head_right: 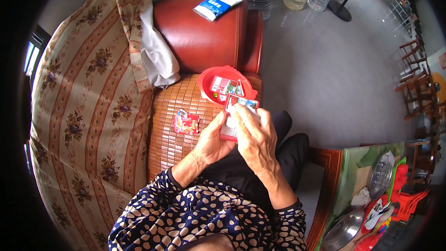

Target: The person sits on a chair and wipes a red plastic bowl with a white cloth. They then wipe several small rectangular packets, including green and red ones, and place them into the bowl.

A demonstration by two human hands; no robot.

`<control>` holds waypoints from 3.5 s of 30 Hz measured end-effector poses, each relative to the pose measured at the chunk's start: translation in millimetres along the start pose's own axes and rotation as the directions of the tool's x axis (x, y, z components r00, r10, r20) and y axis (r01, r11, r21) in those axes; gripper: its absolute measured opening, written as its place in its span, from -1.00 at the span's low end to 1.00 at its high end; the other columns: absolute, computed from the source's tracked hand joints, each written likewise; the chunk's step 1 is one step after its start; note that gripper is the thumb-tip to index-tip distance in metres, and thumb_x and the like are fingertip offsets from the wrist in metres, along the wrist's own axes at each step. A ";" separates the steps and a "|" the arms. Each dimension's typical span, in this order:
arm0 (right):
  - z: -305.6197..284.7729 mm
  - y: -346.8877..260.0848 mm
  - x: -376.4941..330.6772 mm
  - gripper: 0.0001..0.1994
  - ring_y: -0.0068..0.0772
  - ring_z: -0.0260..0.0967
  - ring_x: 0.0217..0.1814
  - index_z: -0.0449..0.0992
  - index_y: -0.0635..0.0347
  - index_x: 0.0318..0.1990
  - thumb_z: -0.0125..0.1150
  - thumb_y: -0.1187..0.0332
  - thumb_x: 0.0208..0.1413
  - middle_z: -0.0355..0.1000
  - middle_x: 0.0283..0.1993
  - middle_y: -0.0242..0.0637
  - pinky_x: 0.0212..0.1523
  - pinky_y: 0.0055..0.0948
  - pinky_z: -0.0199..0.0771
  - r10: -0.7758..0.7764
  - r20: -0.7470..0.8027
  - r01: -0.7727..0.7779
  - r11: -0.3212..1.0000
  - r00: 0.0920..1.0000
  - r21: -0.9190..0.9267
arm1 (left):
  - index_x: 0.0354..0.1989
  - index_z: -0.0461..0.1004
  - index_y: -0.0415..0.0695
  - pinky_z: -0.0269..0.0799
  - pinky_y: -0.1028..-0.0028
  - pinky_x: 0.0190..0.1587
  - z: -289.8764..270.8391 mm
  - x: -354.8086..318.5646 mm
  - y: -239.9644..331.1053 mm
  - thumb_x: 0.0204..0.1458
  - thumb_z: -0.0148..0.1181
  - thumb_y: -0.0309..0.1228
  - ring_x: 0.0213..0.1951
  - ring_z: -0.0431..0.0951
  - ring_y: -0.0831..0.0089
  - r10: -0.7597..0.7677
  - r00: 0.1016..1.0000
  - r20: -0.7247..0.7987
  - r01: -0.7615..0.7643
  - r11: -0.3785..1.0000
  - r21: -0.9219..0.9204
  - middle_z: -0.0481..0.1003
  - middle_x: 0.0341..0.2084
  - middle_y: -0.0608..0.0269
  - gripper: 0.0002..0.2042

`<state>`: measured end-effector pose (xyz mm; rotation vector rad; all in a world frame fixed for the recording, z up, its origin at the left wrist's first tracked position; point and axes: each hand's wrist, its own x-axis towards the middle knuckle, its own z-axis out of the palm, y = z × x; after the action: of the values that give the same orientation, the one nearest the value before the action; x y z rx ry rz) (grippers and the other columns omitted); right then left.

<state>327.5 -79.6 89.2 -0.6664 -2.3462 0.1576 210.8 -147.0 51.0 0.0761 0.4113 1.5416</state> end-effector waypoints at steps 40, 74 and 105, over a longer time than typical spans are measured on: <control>5.5 -3.2 -3.3 -0.56 -0.03 0.29 0.01 0.47 0.31 0.01 0.26 0.52 -0.13 0.36 0.08 -0.17 -0.02 -0.24 0.44 0.007 0.078 -0.009 1.000 0.997 0.024 | 0.33 0.11 -0.04 0.11 0.29 0.32 6.3 2.8 1.9 0.23 -0.28 0.16 0.24 0.27 0.38 -0.044 0.997 0.060 0.042 0.999 0.023 0.26 0.23 0.25 -0.36; -9.2 -2.0 -38.2 -0.63 -0.15 0.34 -0.07 0.52 0.31 -0.07 0.24 0.57 -0.14 0.42 -0.01 -0.20 -0.06 -0.33 0.46 0.054 0.125 -0.073 0.985 0.991 0.156 | 0.27 0.16 0.00 0.34 0.27 0.18 -8.3 8.8 -6.4 0.26 -0.01 -0.26 0.08 0.43 0.36 0.030 1.000 0.008 -0.030 0.999 -0.009 0.41 0.05 0.24 -0.58; -8.1 8.1 -19.6 -0.63 -0.16 0.36 -0.01 0.48 0.27 -0.01 0.26 0.54 -0.06 0.40 0.02 -0.19 -0.03 -0.31 0.43 0.036 -0.111 -0.012 0.978 0.993 0.210 | 0.21 0.26 -0.13 0.19 0.28 0.29 14.9 1.4 -7.9 0.25 -0.05 -0.11 0.17 0.36 0.34 0.011 1.000 0.016 -0.011 0.998 0.058 0.39 0.11 0.18 -0.54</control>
<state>348.6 -83.1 81.6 -0.5840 -2.1754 0.3622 222.9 -142.9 62.2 0.1358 0.4445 1.5391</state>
